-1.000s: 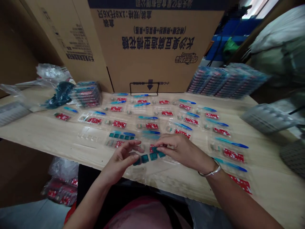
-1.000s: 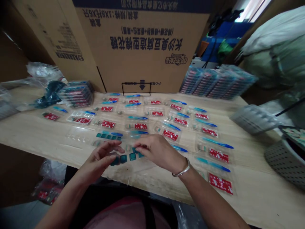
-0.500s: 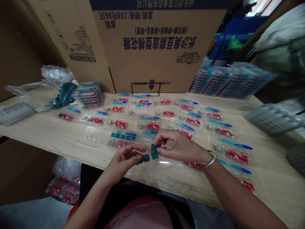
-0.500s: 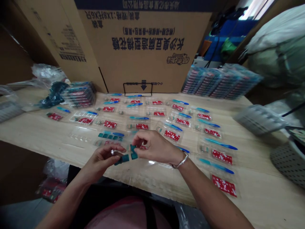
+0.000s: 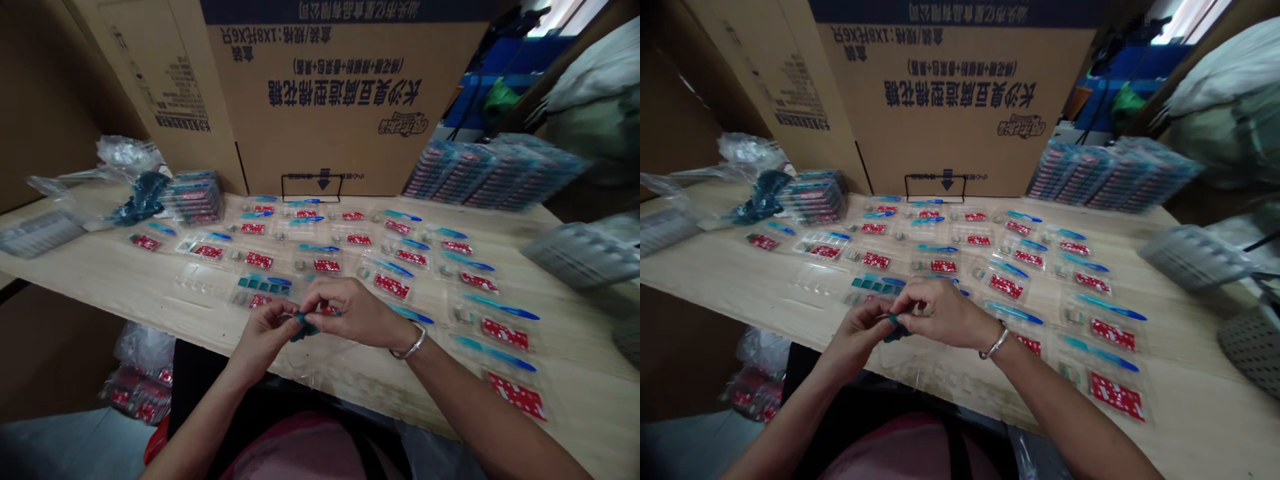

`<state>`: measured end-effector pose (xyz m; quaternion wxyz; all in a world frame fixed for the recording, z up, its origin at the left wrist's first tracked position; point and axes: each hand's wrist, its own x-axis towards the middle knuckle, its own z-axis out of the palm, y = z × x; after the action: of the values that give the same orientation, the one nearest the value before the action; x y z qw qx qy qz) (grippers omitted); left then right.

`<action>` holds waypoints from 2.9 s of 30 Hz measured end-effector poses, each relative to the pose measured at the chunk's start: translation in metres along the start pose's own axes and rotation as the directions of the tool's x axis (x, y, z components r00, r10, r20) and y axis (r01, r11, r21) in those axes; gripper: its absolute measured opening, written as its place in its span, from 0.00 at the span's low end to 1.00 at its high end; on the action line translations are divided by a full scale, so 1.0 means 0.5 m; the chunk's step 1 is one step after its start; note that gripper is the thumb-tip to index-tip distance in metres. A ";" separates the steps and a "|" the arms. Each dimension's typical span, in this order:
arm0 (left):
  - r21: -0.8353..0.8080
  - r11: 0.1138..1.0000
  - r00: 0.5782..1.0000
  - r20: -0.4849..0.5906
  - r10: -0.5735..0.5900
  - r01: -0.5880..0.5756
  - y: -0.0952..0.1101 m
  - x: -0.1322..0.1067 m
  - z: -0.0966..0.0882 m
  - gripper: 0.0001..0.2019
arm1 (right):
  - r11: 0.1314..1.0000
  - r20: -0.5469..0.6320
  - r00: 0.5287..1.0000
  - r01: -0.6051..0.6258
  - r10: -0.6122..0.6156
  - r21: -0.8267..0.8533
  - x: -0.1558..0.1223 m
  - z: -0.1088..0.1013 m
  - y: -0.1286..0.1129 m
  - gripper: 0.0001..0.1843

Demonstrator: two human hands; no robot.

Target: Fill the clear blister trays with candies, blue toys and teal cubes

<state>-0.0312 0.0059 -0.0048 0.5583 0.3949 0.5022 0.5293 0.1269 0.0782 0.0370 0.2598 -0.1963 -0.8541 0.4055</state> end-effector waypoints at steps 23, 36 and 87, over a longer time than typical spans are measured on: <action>-0.236 0.970 0.994 -0.068 -0.082 0.063 -0.013 -0.003 -0.031 0.14 | 0.965 -0.063 0.993 0.080 -0.099 -0.250 -0.106 -0.041 0.027 0.04; -0.270 0.960 0.996 -0.032 -0.079 0.067 -0.013 -0.005 -0.035 0.16 | 0.988 -0.247 0.959 0.117 -0.138 -0.100 -0.106 -0.040 0.021 0.02; 0.310 0.926 0.938 -0.198 0.284 -0.215 0.015 0.035 -0.280 0.11 | 0.360 0.097 0.760 0.411 -0.643 -0.837 0.100 0.112 0.125 0.13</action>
<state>-0.1709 0.0116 -0.0257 0.3589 0.4653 0.5815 0.5627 0.0615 0.1095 -0.0284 0.3583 -0.0552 -0.9155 -0.1744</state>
